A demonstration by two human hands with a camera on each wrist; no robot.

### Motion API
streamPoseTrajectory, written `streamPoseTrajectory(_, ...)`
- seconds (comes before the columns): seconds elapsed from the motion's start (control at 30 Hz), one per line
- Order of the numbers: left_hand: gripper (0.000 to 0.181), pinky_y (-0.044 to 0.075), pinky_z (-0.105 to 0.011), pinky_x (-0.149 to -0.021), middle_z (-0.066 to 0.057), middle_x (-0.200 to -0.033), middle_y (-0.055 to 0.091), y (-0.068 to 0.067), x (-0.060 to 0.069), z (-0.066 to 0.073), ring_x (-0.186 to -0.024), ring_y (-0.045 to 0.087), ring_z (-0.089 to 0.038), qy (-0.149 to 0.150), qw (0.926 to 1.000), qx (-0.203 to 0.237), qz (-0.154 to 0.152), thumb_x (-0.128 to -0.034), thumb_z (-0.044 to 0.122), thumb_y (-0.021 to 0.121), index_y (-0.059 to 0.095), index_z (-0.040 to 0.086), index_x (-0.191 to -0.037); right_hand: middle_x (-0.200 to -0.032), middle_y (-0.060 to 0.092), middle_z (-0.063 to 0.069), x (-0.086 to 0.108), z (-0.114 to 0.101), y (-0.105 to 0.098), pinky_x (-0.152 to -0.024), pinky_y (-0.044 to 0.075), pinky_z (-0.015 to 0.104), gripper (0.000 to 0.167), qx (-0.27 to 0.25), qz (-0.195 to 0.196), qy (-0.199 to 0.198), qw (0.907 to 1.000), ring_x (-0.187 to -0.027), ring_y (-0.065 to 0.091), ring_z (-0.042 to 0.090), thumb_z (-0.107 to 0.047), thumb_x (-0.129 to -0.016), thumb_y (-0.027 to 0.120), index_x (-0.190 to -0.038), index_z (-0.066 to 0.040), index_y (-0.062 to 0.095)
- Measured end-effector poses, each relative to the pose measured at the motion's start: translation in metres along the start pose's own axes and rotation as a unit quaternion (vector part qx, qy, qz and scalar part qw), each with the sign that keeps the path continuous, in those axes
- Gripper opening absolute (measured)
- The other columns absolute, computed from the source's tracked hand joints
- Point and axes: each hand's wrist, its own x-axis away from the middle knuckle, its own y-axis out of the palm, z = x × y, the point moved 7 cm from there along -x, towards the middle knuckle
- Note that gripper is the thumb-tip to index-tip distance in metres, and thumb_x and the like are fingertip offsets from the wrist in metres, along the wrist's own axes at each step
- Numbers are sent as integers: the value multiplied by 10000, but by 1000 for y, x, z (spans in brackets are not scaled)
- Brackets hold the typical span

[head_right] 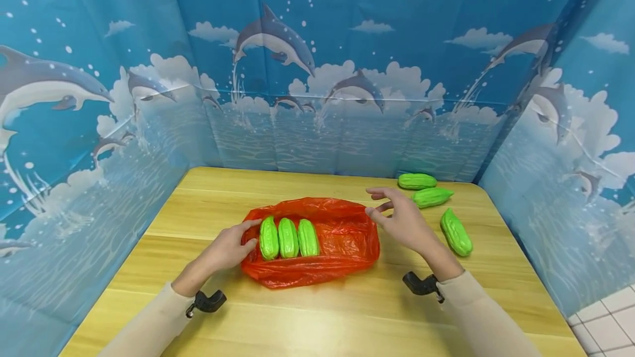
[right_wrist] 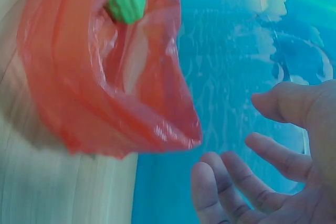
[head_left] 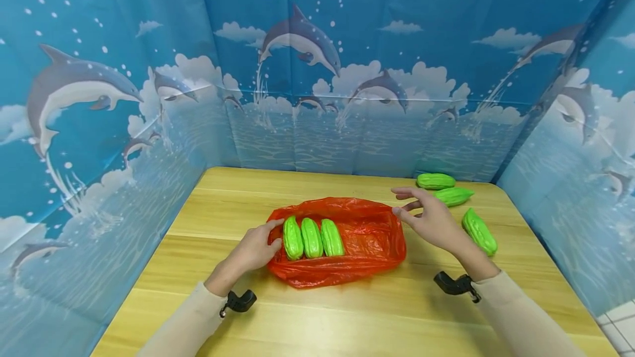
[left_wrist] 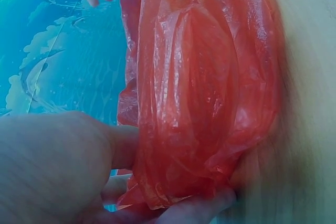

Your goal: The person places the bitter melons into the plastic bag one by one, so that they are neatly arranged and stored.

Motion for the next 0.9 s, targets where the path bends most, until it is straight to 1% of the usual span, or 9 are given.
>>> streamPoseTrajectory(0.13, 611, 440, -278, -569, -62, -830, 586, 1, -1, 0, -539, 477, -149, -7, 10000, 21, 9, -1155, 138, 666, 527, 89, -1748, -1582, 683, 259, 4, 10, -12, -806, 646, 287, 568, 9, 97, 139, 9999, -1244, 771, 402, -278, -1169, 740, -1689, -102, 594)
streamPoseTrajectory(0.23, 610, 441, -285, -571, -65, -839, 590, 1, -2, -1, -541, 475, -151, 7, 10000, 12, 31, -1154, 141, 666, 530, 86, -1746, -1597, 663, 270, 7, 20, -19, -814, 646, 285, 587, -20, 131, 236, 9996, -1256, 758, 413, -280, -1176, 728, -1712, -101, 568)
streamPoseTrajectory(0.43, 624, 433, -297, -564, -59, -787, 562, 2, -4, -3, -532, 453, -158, -79, 10000, 28, -49, -1160, 154, 664, 510, 102, -1762, -1604, 644, 306, 14, 47, -30, -832, 651, 261, 601, -15, 191, 420, 9989, -1306, 737, 500, -304, -1188, 706, -1721, -74, 551)
streamPoseTrajectory(0.57, 629, 425, -298, -562, -61, -779, 563, 3, -4, -2, -528, 440, -155, -78, 9999, 43, -78, -1162, 160, 668, 504, 105, -1767, -1592, 652, 316, 18, 64, -37, -820, 645, 249, 597, 116, 277, 544, 9981, -1319, 733, 529, -331, -1188, 704, -1702, -59, 570)
streamPoseTrajectory(0.77, 625, 442, -300, -571, -81, -868, 621, 3, -4, -2, -538, 461, -156, -73, 10000, 3, -67, -1159, 153, 670, 511, 101, -1761, -1612, 639, 331, 23, 84, -46, -796, 635, 254, 623, 256, 340, 730, 9964, -1335, 704, 554, -379, -1189, 695, -1702, -49, 566)
streamPoseTrajectory(0.9, 627, 443, -301, -565, -82, -841, 606, 3, -3, -4, -534, 463, -158, -92, 9999, -10, -66, -1159, 158, 673, 511, 103, -1762, -1626, 624, 343, 26, 96, -53, -783, 634, 277, 644, 502, 402, 761, 9950, -1318, 705, 559, -405, -1185, 697, -1694, -30, 569)
